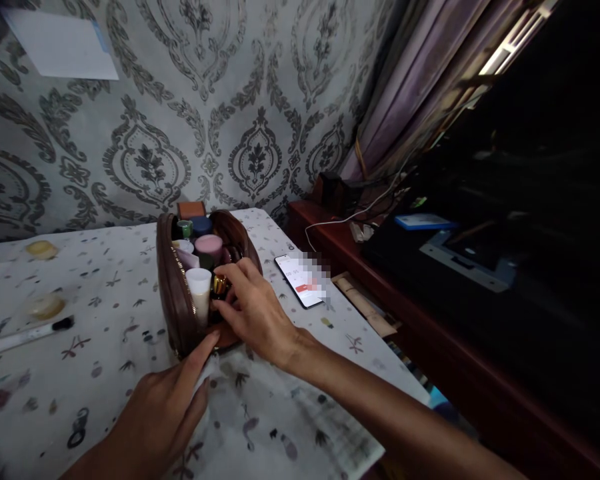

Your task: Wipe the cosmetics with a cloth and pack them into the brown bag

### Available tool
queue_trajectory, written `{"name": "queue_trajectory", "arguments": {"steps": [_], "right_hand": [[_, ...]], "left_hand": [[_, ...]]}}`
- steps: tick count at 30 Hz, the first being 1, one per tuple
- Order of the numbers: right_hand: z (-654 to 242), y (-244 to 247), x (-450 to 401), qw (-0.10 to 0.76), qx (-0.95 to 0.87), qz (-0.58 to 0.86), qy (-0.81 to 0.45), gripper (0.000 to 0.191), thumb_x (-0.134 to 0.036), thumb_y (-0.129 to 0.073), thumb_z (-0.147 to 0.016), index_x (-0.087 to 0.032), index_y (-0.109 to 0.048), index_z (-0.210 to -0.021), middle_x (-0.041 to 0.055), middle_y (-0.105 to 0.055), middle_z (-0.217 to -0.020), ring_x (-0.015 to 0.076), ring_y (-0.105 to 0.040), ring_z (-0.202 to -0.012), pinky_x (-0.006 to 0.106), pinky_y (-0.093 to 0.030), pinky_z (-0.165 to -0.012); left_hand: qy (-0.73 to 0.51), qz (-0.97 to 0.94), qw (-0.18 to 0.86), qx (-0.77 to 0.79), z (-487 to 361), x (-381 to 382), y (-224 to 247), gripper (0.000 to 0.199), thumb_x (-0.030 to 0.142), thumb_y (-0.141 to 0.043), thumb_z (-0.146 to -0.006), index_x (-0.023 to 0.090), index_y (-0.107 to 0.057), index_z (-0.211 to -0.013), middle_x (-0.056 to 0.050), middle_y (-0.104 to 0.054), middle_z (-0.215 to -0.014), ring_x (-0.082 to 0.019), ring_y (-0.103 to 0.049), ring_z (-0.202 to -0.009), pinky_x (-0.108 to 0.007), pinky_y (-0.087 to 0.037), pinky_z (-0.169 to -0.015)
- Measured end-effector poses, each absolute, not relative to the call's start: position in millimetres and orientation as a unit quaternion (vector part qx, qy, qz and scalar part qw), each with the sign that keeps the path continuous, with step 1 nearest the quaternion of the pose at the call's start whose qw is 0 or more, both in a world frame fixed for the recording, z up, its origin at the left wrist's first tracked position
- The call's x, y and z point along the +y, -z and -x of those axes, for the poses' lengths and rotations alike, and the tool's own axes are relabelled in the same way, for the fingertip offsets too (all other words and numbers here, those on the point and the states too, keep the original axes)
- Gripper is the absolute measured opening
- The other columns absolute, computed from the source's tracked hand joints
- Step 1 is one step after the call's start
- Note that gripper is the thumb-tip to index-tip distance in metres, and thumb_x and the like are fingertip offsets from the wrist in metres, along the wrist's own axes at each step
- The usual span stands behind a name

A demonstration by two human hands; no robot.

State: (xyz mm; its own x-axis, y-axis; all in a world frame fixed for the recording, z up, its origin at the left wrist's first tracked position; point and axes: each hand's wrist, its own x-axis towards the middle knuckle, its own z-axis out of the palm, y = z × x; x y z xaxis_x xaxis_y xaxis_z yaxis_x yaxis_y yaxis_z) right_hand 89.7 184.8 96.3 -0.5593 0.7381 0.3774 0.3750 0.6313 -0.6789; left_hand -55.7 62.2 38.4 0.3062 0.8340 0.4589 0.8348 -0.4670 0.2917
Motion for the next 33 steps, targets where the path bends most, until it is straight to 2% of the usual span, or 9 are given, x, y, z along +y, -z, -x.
{"name": "queue_trajectory", "arguments": {"steps": [4,10,16,18,20,22,25,27,33], "right_hand": [[-88.0,-89.6,184.6,0.316,-0.857,0.332,-0.235,0.045,-0.004,-0.065,-0.079,-0.022,-0.052,-0.119,0.0033,-0.053,-0.105,0.0098,-0.059,-0.074,0.025,-0.056,-0.067],[-85.6,-82.7,186.1,0.309,-0.879,0.313,-0.185,0.054,-0.003,-0.062,-0.079,-0.022,-0.048,-0.128,0.0075,-0.059,-0.110,0.0184,-0.062,-0.093,0.033,-0.056,-0.077],[-91.1,-90.6,182.0,0.322,-0.875,0.307,-0.192,0.060,-0.004,-0.057,-0.081,-0.021,-0.043,-0.136,0.0060,-0.064,-0.103,0.0164,-0.065,-0.087,0.028,-0.056,-0.072],[-97.6,-95.2,179.4,0.343,-0.863,0.318,-0.189,0.052,-0.006,-0.054,-0.085,-0.020,-0.044,-0.134,0.0032,-0.065,-0.093,0.0141,-0.064,-0.079,0.025,-0.054,-0.068],[-106.8,-99.2,177.4,0.352,-0.862,0.326,-0.166,0.033,-0.010,-0.050,-0.089,-0.020,-0.053,-0.121,0.0014,-0.066,-0.084,0.0127,-0.064,-0.072,0.024,-0.052,-0.066],[-117.2,-101.4,176.3,0.314,-0.889,0.307,-0.130,0.023,-0.010,-0.045,-0.090,-0.019,-0.059,-0.106,0.0033,-0.067,-0.087,0.0129,-0.064,-0.073,0.024,-0.052,-0.067],[-130.4,-101.0,175.1,0.193,-0.945,0.256,-0.066,0.032,-0.003,-0.041,-0.085,-0.018,-0.063,-0.104,0.0087,-0.065,-0.112,0.0140,-0.066,-0.080,0.025,-0.050,-0.066],[-135.1,-99.4,174.1,0.135,-0.960,0.242,-0.028,0.037,0.001,-0.041,-0.081,-0.018,-0.062,-0.105,0.0093,-0.062,-0.119,0.0135,-0.065,-0.079,0.024,-0.047,-0.061],[-132.0,-98.5,173.2,0.087,-0.968,0.234,0.004,0.035,0.006,-0.038,-0.079,-0.017,-0.059,-0.095,0.0036,-0.059,-0.093,0.0115,-0.054,-0.065,0.025,-0.035,-0.050]], "left_hand": [[0.284,0.808,-0.005,-0.515,55.6,62.8,-37.7,0.062,0.009,-0.036,-0.087,0.012,-0.020,-0.147,-0.011,-0.076,-0.099,-0.020,-0.074,-0.069,-0.030,-0.061,-0.053],[0.271,0.808,0.000,-0.523,55.0,63.6,-39.2,0.064,0.010,-0.037,-0.087,0.014,-0.017,-0.147,-0.012,-0.075,-0.105,-0.020,-0.075,-0.071,-0.029,-0.061,-0.056],[0.251,0.808,-0.004,-0.533,55.7,61.8,-43.1,0.059,0.010,-0.036,-0.087,0.013,-0.021,-0.145,-0.009,-0.076,-0.097,-0.021,-0.074,-0.069,-0.031,-0.060,-0.054],[0.246,0.808,-0.004,-0.536,56.1,60.8,-44.6,0.058,0.010,-0.036,-0.087,0.013,-0.022,-0.144,-0.008,-0.076,-0.093,-0.020,-0.073,-0.066,-0.031,-0.060,-0.054],[0.245,0.806,-0.007,-0.539,56.7,60.0,-45.1,0.059,0.010,-0.036,-0.088,0.015,-0.022,-0.144,-0.006,-0.075,-0.090,-0.020,-0.072,-0.063,-0.031,-0.059,-0.053],[0.247,0.806,-0.019,-0.537,57.4,59.5,-44.4,0.059,0.011,-0.037,-0.089,0.015,-0.020,-0.146,-0.005,-0.075,-0.090,-0.020,-0.072,-0.064,-0.031,-0.059,-0.053],[0.258,0.805,-0.032,-0.533,58.2,58.8,-42.1,0.060,0.011,-0.037,-0.089,0.016,-0.019,-0.147,-0.007,-0.075,-0.098,-0.019,-0.073,-0.069,-0.031,-0.060,-0.055],[0.268,0.804,-0.037,-0.529,58.7,58.6,-40.8,0.060,0.010,-0.036,-0.090,0.015,-0.019,-0.147,-0.009,-0.074,-0.103,-0.020,-0.073,-0.073,-0.031,-0.061,-0.056],[0.284,0.807,-0.038,-0.516,60.8,59.5,-39.6,0.061,0.011,-0.037,-0.089,0.013,-0.020,-0.148,-0.009,-0.075,-0.094,-0.020,-0.072,-0.067,-0.032,-0.061,-0.053]]}}
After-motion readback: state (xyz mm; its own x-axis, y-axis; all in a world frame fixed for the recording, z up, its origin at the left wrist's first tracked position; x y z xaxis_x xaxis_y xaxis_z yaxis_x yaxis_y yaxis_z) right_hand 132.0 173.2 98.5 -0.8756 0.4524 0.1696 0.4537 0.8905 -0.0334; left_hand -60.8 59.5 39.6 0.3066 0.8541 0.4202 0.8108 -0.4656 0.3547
